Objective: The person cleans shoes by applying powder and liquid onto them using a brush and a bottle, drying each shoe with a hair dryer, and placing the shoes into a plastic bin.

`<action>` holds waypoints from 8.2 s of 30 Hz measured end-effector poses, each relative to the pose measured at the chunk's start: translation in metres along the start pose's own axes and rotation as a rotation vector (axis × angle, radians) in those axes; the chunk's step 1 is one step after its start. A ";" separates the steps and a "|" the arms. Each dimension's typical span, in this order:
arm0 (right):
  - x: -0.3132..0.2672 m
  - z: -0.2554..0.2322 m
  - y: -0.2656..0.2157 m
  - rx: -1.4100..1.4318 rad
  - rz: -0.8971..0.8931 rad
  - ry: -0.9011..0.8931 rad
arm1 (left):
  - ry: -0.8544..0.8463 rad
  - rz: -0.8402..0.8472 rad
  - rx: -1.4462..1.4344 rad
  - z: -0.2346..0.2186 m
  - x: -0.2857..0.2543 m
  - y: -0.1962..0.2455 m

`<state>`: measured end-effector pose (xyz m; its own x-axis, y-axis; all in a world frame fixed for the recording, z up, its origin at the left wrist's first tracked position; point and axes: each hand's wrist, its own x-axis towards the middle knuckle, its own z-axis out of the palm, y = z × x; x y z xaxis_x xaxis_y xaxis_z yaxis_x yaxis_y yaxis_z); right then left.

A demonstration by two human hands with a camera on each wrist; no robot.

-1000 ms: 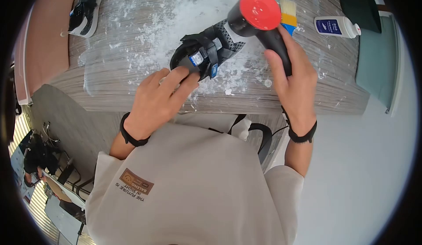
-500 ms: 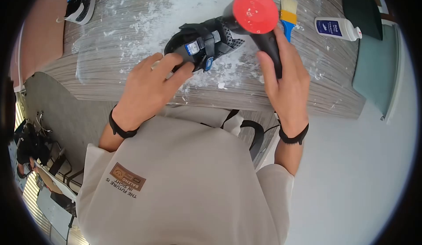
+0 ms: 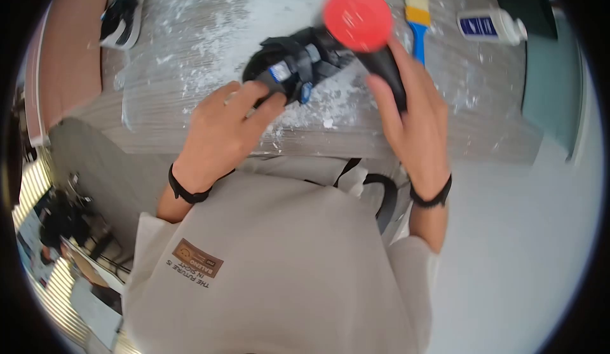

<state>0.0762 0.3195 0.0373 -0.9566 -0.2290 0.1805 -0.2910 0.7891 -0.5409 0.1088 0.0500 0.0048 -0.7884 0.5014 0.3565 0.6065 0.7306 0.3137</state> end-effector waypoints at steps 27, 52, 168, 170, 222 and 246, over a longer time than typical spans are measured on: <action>0.028 -0.017 0.041 0.127 0.069 0.064 | -0.071 0.071 0.066 0.002 0.002 0.001; 0.065 -0.053 0.000 0.297 -0.148 -0.362 | -0.111 0.195 0.235 0.003 -0.029 0.030; -0.028 0.021 -0.018 0.422 -0.135 -0.002 | 0.569 -1.066 -2.466 0.007 -0.028 -0.004; -0.029 0.019 -0.006 0.405 -0.112 0.027 | 0.573 -1.102 -2.574 0.007 -0.034 -0.009; -0.022 0.000 0.011 0.288 0.032 -0.007 | -0.112 0.032 -0.214 -0.023 0.000 -0.012; -0.010 -0.027 -0.003 0.158 -0.009 -0.021 | -0.167 0.200 0.087 -0.027 -0.006 0.009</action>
<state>0.0870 0.3345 0.0597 -0.9534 -0.2493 0.1698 -0.2977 0.6879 -0.6620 0.1223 0.0412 0.0293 -0.6646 0.7038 0.2509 0.7461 0.6431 0.1724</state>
